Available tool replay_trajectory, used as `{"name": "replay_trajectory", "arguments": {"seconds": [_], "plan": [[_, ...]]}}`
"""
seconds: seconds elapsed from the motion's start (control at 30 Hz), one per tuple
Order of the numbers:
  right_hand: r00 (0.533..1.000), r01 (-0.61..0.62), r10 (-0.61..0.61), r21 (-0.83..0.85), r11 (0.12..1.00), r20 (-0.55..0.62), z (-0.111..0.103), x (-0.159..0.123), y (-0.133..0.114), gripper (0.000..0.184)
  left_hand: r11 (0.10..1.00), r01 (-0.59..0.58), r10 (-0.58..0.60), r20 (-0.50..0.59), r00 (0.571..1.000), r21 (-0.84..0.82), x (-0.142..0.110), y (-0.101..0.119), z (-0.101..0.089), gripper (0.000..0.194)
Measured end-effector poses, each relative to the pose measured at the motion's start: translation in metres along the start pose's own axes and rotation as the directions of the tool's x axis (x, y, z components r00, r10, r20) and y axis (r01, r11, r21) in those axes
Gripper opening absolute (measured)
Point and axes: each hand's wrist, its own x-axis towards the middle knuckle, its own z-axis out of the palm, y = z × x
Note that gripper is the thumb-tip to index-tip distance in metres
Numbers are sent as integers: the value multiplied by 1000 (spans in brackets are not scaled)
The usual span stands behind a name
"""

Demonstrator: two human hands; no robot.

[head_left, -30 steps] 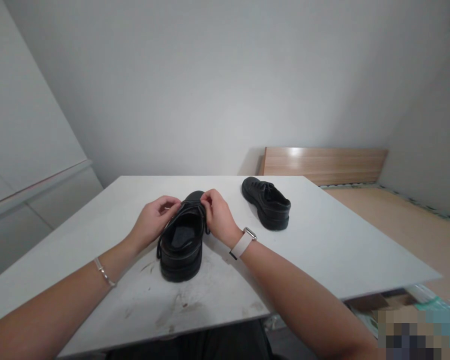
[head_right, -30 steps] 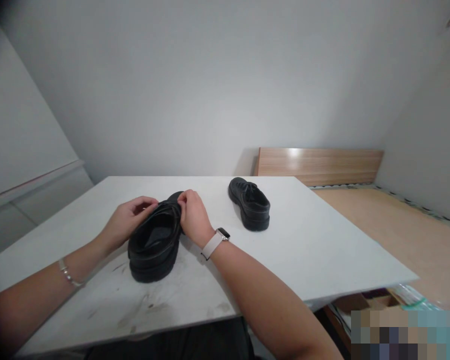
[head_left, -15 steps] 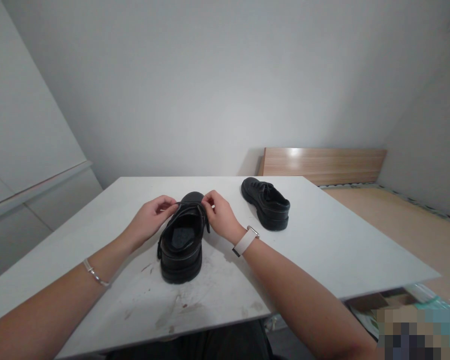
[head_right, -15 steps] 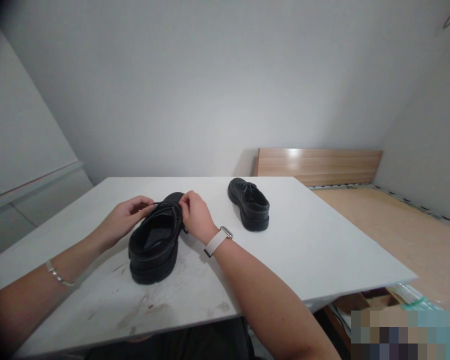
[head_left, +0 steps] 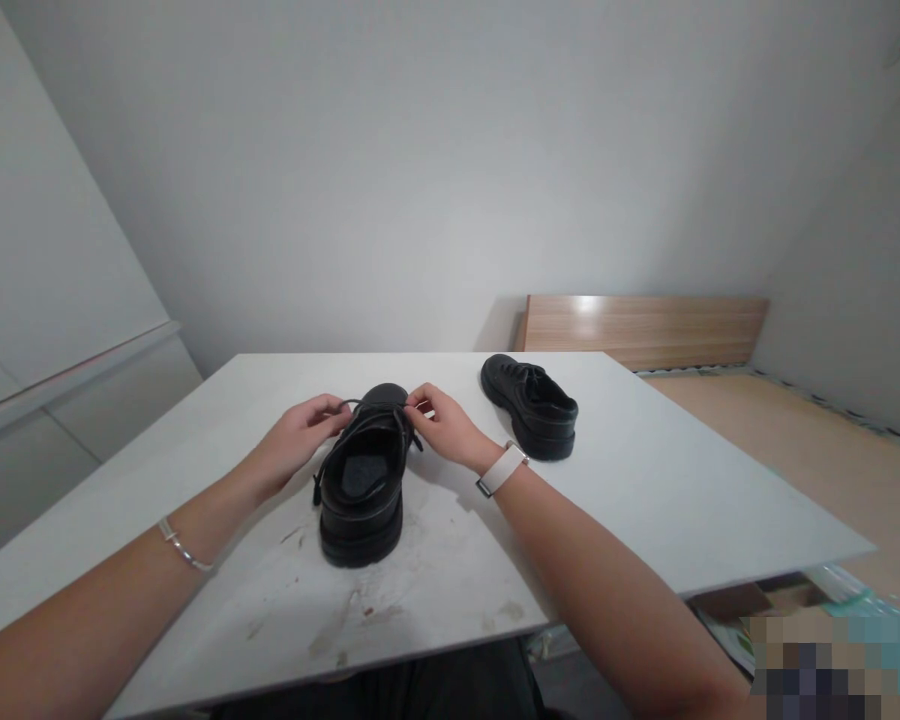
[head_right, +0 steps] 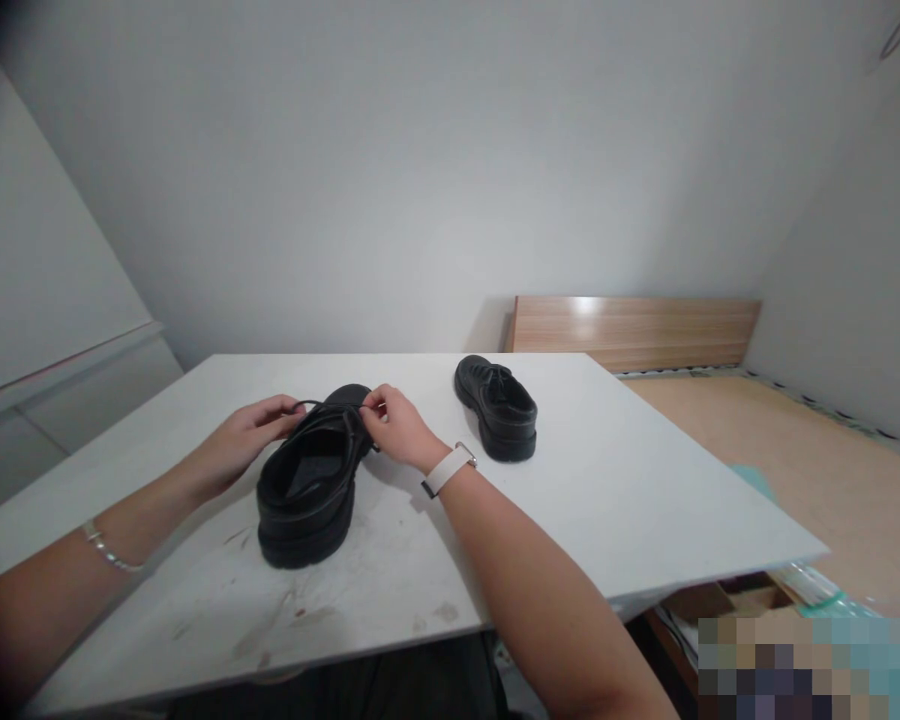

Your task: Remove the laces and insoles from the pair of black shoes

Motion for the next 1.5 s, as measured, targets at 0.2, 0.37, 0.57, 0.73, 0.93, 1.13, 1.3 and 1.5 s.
{"name": "replay_trajectory", "arguments": {"seconds": [0.2, 0.37, 0.57, 0.73, 0.93, 1.13, 1.3, 1.5], "plan": [[986, 11, 13, 145, 989, -165, 4, -1, -4, 6, 946, -41, -6, -145, 989, -323, -2, 9, 0, 33], [982, -85, 117, 209, 974, -147, -5, 2, -3, 12, 990, -92, 70, -184, 980, -111, -1, 7, -8, 36], [981, -193, 183, 202, 960, 64, -21, -1, -7, 14, 962, -66, 55, 48, 997, 266, 1, 8, -13, 45], [967, -225, 198, 166, 960, 162, -32, -4, -11, 23, 981, -45, 44, 14, 999, 190, 0, 8, -15, 38], [971, -156, 150, 19, 988, 187, -36, -3, -12, 19, 970, -45, 23, -92, 995, -237, 1, 12, -17, 24], [998, -54, 56, -107, 993, 19, -29, -2, -12, 13, 923, -74, 28, -125, 992, -378, -1, 16, -13, 29], [984, -42, 42, 4, 999, -171, -25, 2, -6, 11, 892, -134, 59, -183, 981, -432, 1, 16, -12, 28], [957, -14, 140, 443, 896, -254, -20, 7, -9, 16, 877, -143, 73, -168, 983, -459, -1, 20, -12, 35]]}}
